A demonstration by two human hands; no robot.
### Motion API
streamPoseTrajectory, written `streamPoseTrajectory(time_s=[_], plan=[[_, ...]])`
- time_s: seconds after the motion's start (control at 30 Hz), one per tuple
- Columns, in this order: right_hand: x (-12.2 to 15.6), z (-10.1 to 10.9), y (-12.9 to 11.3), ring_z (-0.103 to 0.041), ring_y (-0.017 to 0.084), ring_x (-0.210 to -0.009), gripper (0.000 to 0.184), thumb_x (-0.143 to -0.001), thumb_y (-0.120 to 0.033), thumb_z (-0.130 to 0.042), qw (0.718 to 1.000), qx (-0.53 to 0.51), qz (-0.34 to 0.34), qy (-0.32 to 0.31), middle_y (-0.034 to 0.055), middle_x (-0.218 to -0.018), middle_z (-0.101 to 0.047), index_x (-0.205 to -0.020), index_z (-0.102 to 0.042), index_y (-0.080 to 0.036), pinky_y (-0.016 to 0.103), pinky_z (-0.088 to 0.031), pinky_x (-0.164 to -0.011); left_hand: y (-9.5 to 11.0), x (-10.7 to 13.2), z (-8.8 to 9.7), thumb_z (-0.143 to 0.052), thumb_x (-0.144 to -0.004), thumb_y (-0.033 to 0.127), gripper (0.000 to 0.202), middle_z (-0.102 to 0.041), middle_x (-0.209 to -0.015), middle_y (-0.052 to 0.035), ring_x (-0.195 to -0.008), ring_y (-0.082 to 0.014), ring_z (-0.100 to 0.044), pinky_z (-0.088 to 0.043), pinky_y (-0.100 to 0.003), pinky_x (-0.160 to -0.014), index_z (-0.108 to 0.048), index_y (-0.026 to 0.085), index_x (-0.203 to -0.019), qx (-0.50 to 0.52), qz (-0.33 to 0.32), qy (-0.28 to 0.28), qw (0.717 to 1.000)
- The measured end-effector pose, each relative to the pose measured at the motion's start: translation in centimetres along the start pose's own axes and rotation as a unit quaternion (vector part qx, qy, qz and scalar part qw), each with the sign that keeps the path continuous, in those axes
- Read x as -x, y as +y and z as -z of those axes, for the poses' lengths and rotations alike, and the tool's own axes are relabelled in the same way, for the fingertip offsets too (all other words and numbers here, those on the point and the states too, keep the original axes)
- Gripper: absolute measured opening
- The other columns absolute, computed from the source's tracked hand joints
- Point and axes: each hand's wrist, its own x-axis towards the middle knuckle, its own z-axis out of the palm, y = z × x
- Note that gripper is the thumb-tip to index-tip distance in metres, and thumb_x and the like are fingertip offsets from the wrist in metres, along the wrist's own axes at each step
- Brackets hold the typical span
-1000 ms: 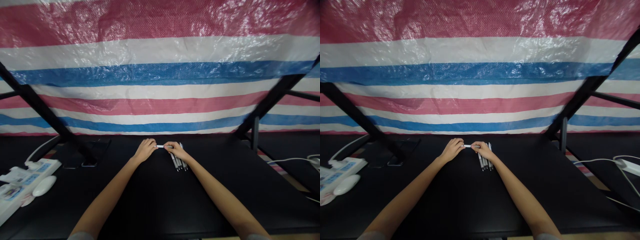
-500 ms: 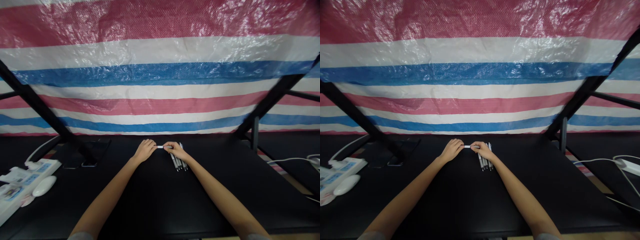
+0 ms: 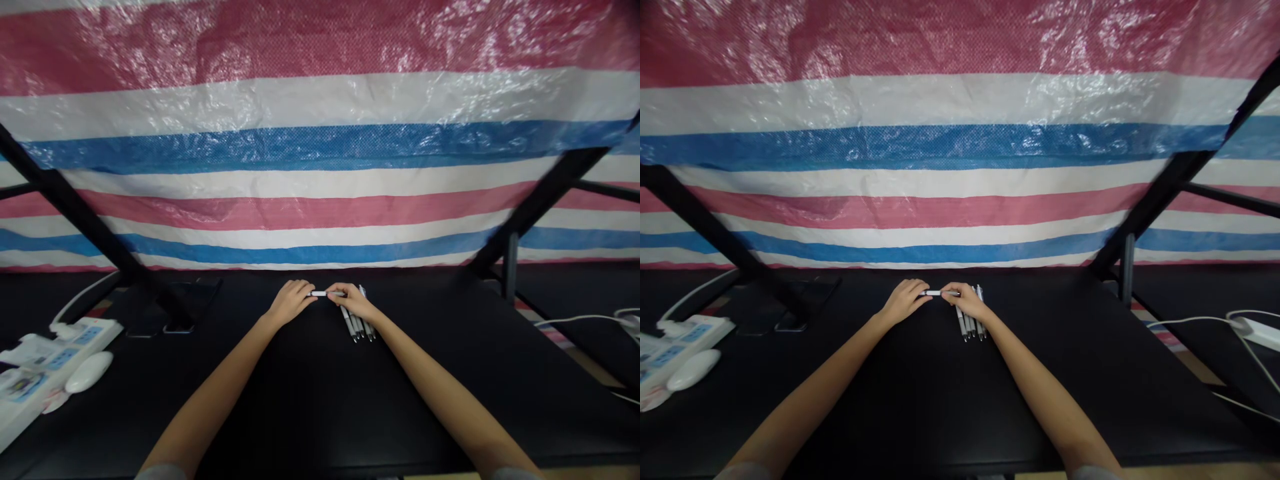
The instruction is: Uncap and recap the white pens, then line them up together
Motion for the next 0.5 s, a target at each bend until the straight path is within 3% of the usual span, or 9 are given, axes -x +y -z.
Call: streamPoseTrajectory(time_s=[0.3, 0.5], plan=[[0.05, -0.06, -0.21, -0.047, 0.011, -0.058, 0.035, -0.074, -0.047, -0.061, 1.000, -0.011, 0.001, -0.001, 0.0001, -0.069, -0.055, -0.085, -0.064, -0.014, 0.026, -0.039, -0.060, 0.21, -0.05, -0.03, -0.030, -0.096, 0.024, 0.032, -0.062, -0.079, -0.0058, -0.072, -0.0173, -0.058, -0.042, -0.032, -0.066, -0.060, 0.016, -0.089, -0.043, 0.000, -0.011, 0.999], [0.13, -0.13, -0.44, -0.049, 0.011, -0.060, 0.033, -0.073, -0.043, -0.062, 1.000, -0.017, 0.000, -0.009, 0.0005, -0.071, -0.056, -0.087, -0.064, -0.013, 0.027, -0.041, -0.063, 0.19, 0.08, -0.05, -0.038, -0.092, 0.044, 0.033, -0.061, -0.077, -0.0029, -0.067, -0.0157, -0.058, -0.042, -0.027, -0.060, -0.055, 0.017, -0.088, -0.002, 0.020, -0.040, 0.999]])
